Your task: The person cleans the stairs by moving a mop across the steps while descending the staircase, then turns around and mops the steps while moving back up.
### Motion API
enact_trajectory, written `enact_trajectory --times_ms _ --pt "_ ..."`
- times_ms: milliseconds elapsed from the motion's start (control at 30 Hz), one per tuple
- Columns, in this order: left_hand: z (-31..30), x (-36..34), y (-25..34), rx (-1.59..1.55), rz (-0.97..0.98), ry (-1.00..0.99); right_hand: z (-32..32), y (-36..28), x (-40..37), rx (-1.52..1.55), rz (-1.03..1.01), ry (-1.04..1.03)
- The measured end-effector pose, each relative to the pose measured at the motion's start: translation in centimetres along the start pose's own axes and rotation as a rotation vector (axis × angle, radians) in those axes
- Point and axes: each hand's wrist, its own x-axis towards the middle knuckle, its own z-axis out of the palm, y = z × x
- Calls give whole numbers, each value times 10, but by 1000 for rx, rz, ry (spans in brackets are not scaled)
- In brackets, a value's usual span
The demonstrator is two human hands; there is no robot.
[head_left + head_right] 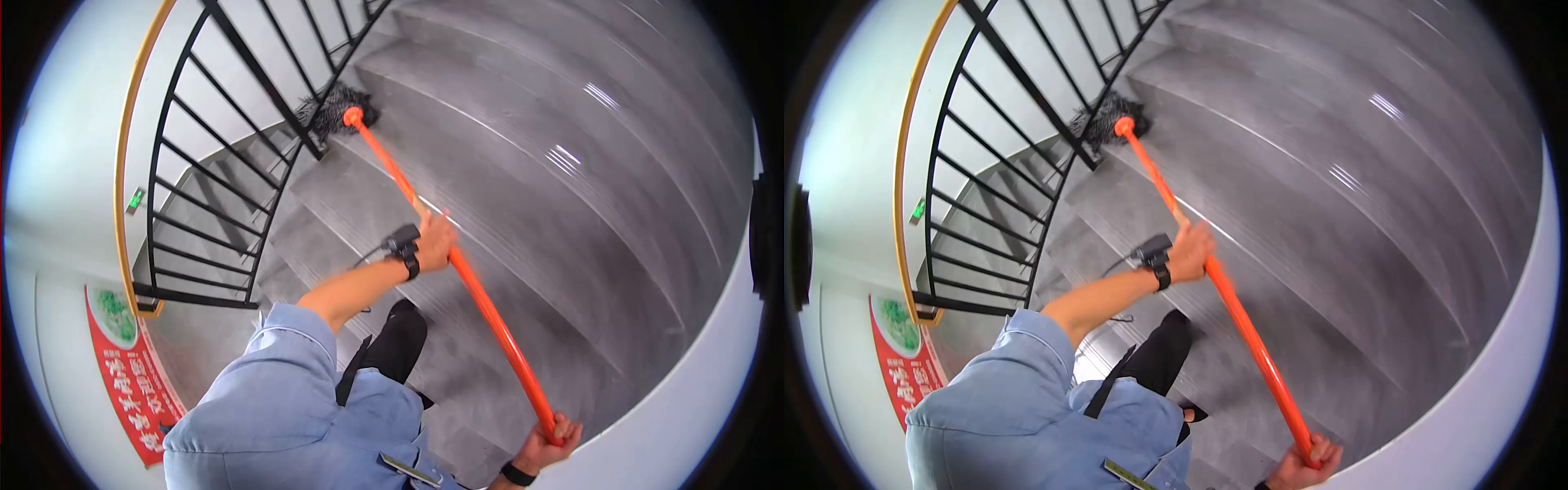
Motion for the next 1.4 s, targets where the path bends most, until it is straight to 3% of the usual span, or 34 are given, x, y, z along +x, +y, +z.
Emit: enact_trajectory --times_ms 33,100,133,233,367,500,567,633,700,767,867,933,967,1033,1100,1233,1333,1400 --pt "0 -9 38 -63 98 9 -21 -39 -18 45 -48 122" --pt "-3 -22 120 -183 260 59 -72 -116 -57 -76 -174 -61" --pt "-4 -31 164 -244 324 88 -77 -145 -79 -73 -217 -42" --pt "-17 -51 290 -384 500 125 -91 -224 -162 -15 -577 471" --pt "-39 -77 437 -691 752 134 -119 -294 -286 -11 -890 487" --pt "-33 -81 544 -904 961 55 -107 -287 -352 -36 -1151 505" --pt "-22 -74 594 -939 1048 47 -103 -276 -366 -96 -1186 455" --pt "-9 -64 634 -973 1111 53 -98 -256 -370 -278 -1205 359" --pt "-4 -56 665 -1022 1029 230 -65 -228 -348 -626 -1225 392" --pt "-1 -39 671 -977 1061 175 -56 -215 -334 -828 -1241 367" --pt "-17 -45 665 -922 1119 57 -38 -220 -341 -824 -1364 401" --pt "-45 -49 655 -964 1125 60 -36 -243 -355 -832 -1524 360" --pt "-58 -57 648 -958 1111 55 -18 -256 -360 -780 -1604 466" --pt "-84 -74 637 -1028 1079 28 2 -292 -380 -685 -1689 425" --pt "-112 -92 620 -988 1073 -2 17 -331 -397 -662 -1793 525" --pt "-148 -109 570 -971 973 -39 30 -402 -397 -689 -1629 415" --pt "-145 -101 504 -942 831 61 30 -404 -344 -555 -1484 321" --pt "-141 -86 452 -847 741 129 9 -411 -298 -413 -1234 73"
